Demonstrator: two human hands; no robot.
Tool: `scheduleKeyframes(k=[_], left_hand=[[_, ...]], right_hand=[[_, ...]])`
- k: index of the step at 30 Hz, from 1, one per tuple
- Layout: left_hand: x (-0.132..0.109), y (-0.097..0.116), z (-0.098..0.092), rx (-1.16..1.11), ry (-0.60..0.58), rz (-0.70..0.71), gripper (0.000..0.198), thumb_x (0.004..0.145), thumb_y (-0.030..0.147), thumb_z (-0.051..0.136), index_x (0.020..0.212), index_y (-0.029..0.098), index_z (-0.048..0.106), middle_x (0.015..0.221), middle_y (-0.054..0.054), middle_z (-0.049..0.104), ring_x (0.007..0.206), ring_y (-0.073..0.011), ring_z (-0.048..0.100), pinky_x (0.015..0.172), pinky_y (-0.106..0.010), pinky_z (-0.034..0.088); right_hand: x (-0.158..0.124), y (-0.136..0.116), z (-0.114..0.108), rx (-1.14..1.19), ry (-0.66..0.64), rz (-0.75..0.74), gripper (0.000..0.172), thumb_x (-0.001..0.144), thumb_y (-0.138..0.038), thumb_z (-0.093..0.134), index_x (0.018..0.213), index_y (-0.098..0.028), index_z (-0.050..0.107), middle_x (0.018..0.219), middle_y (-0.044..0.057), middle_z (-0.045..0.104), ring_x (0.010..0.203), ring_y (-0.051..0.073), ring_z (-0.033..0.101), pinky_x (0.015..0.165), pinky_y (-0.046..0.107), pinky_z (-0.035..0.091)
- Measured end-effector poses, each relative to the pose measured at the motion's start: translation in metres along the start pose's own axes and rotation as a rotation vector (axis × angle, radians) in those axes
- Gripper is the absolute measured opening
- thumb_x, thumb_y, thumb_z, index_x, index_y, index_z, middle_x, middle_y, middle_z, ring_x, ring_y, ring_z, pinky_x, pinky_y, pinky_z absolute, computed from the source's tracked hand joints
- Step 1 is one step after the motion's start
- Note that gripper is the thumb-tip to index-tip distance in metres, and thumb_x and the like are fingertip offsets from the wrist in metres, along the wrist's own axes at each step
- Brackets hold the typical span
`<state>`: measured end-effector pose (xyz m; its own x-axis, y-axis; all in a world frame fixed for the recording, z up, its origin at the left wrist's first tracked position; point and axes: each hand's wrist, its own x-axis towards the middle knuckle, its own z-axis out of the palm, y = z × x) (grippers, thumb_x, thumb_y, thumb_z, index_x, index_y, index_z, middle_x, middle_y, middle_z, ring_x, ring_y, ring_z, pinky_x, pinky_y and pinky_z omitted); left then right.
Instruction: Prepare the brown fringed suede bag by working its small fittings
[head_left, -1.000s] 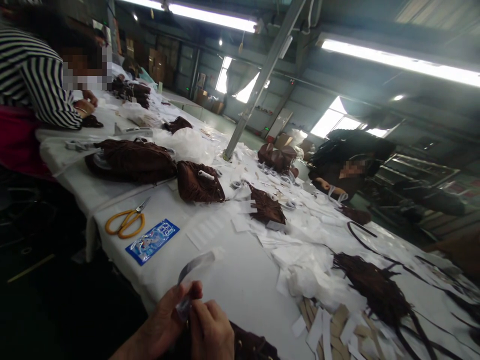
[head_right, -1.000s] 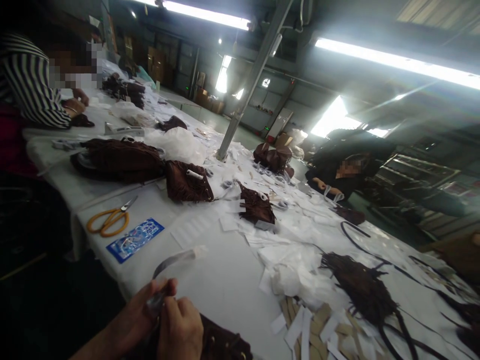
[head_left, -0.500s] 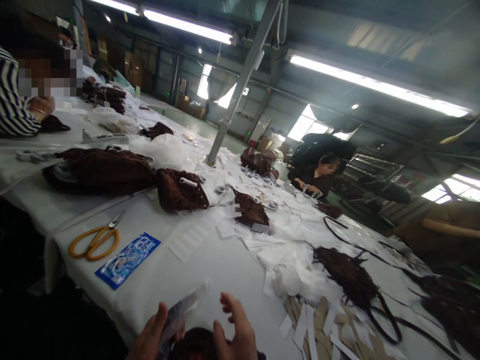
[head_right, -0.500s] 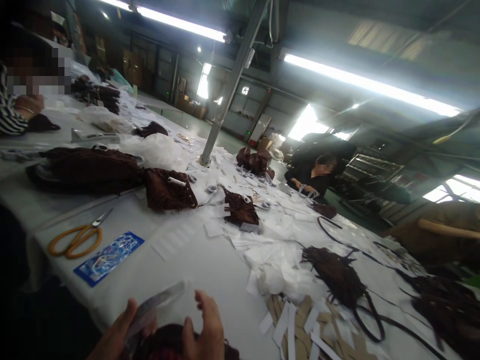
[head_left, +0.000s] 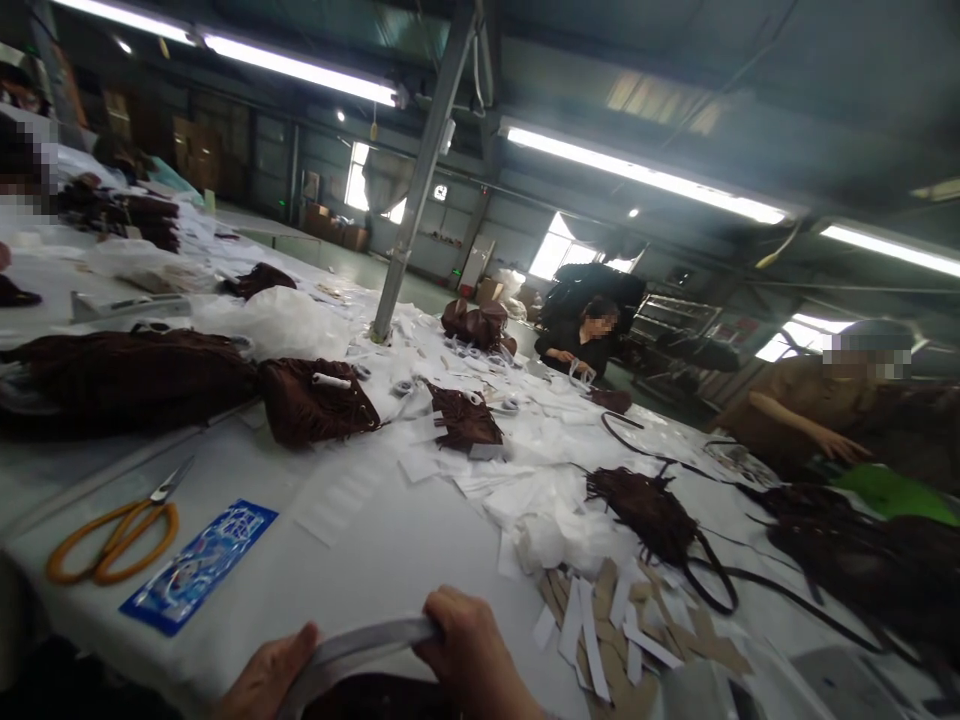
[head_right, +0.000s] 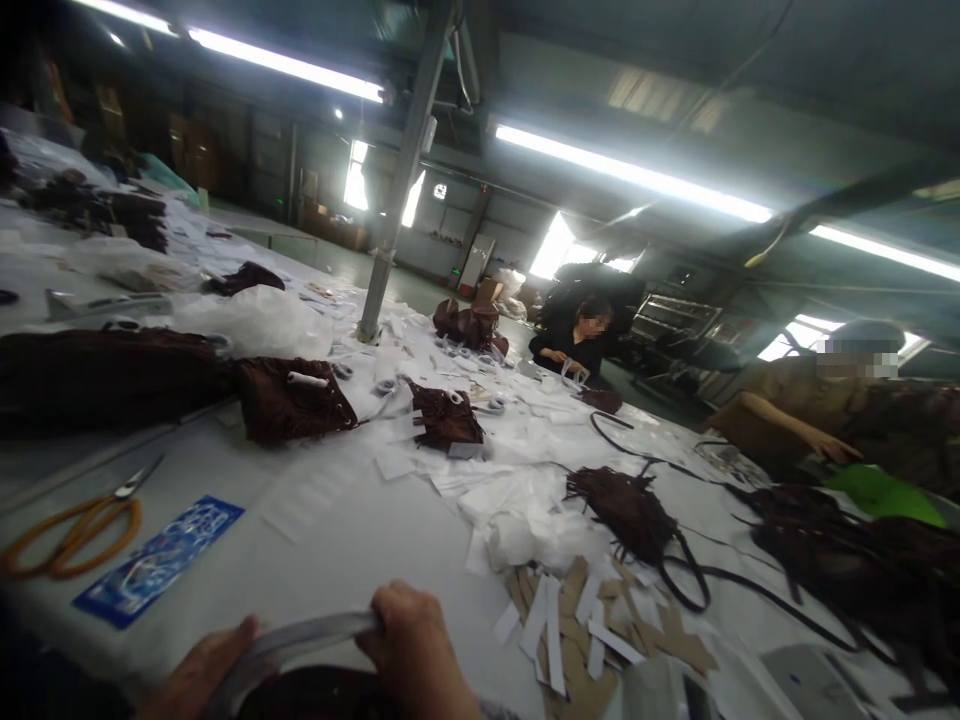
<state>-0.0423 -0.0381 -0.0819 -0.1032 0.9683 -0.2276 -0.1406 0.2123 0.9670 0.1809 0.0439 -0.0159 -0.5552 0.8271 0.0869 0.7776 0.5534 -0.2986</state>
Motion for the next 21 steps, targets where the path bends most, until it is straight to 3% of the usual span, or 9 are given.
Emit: scheduleKeyframes(k=[3,4,6,8,11,14,16,18,21], left_hand=[[0.011,0.045,0.008,0.133,-0.047,0.145,0.047,0.072,0.064,0.061,0.083,0.02,0.069,0.092,-0.007,0.069,0.101,-0.029,0.057,0.091,-0.034,0.045],[0.014,0.06,0.013,0.18,-0.118,0.188,0.041,0.074,0.059,0.062,0.084,0.02,0.069,0.095,-0.006,0.069,0.101,-0.0269,0.057,0.09,-0.031,0.044],[0.016,0.084,0.027,0.289,-0.39,0.181,0.037,0.081,0.054,0.055,0.077,0.019,0.066,0.081,-0.004,0.067,0.077,-0.0201,0.059,0.069,-0.024,0.046],[0.015,0.099,0.039,0.406,-0.567,0.158,0.039,0.086,0.05,0.048,0.068,0.017,0.06,0.059,0.002,0.055,0.055,-0.0138,0.047,0.05,-0.021,0.035],[0.011,0.103,0.05,0.539,-0.519,0.228,0.037,0.086,0.043,0.048,0.061,0.017,0.052,0.055,0.006,0.039,0.055,-0.0112,0.036,0.05,-0.022,0.025],[0.008,0.102,0.055,0.549,-0.52,0.243,0.034,0.086,0.041,0.048,0.062,0.017,0.049,0.059,0.006,0.037,0.058,-0.0115,0.036,0.052,-0.023,0.024],[0.006,0.101,0.057,0.48,-0.555,0.217,0.035,0.086,0.044,0.048,0.063,0.018,0.046,0.059,0.006,0.035,0.057,-0.011,0.033,0.051,-0.023,0.023],[0.006,0.101,0.059,0.379,-0.592,0.176,0.037,0.086,0.049,0.047,0.063,0.019,0.043,0.056,0.007,0.031,0.054,-0.0101,0.028,0.048,-0.023,0.02],[0.008,0.097,0.059,0.302,-0.621,0.155,0.037,0.084,0.051,0.051,0.067,0.018,0.049,0.056,0.008,0.033,0.052,-0.0098,0.026,0.047,-0.023,0.021]], right_hand=[[-0.003,-0.004,-0.013,-0.136,0.02,-0.09,0.018,0.062,-0.012,0.074,0.069,-0.021,0.06,0.069,-0.005,0.061,0.059,0.012,0.055,0.052,0.023,0.026],[-0.004,-0.007,-0.016,-0.152,0.034,-0.121,0.019,0.061,-0.013,0.075,0.071,-0.021,0.06,0.07,-0.005,0.061,0.059,0.012,0.056,0.052,0.024,0.026],[-0.005,-0.014,-0.026,-0.112,0.064,-0.162,0.025,0.061,-0.017,0.078,0.078,-0.022,0.062,0.073,-0.005,0.062,0.06,0.012,0.056,0.052,0.023,0.029],[-0.009,-0.018,-0.041,-0.032,0.091,-0.17,0.033,0.06,-0.027,0.084,0.086,-0.023,0.062,0.081,-0.004,0.062,0.068,0.013,0.058,0.057,0.022,0.035],[-0.019,-0.021,-0.068,-0.038,0.078,-0.185,0.043,0.058,-0.04,0.086,0.092,-0.027,0.063,0.095,-0.001,0.062,0.088,0.019,0.058,0.074,0.027,0.041],[-0.028,-0.023,-0.075,-0.21,0.024,-0.131,0.034,0.06,-0.022,0.085,0.086,-0.025,0.063,0.094,0.0,0.062,0.086,0.02,0.058,0.07,0.027,0.042],[-0.032,-0.021,-0.066,-0.309,0.02,-0.068,0.027,0.065,-0.004,0.073,0.081,-0.022,0.062,0.086,0.001,0.063,0.074,0.018,0.059,0.061,0.025,0.04],[-0.035,-0.018,-0.051,-0.314,0.084,-0.006,0.032,0.065,0.007,0.056,0.082,-0.02,0.061,0.079,0.002,0.062,0.065,0.016,0.059,0.055,0.024,0.038],[-0.039,-0.012,-0.031,-0.034,0.234,0.046,0.037,0.062,0.005,0.047,0.084,-0.02,0.06,0.077,0.001,0.062,0.068,0.016,0.061,0.058,0.023,0.04]])
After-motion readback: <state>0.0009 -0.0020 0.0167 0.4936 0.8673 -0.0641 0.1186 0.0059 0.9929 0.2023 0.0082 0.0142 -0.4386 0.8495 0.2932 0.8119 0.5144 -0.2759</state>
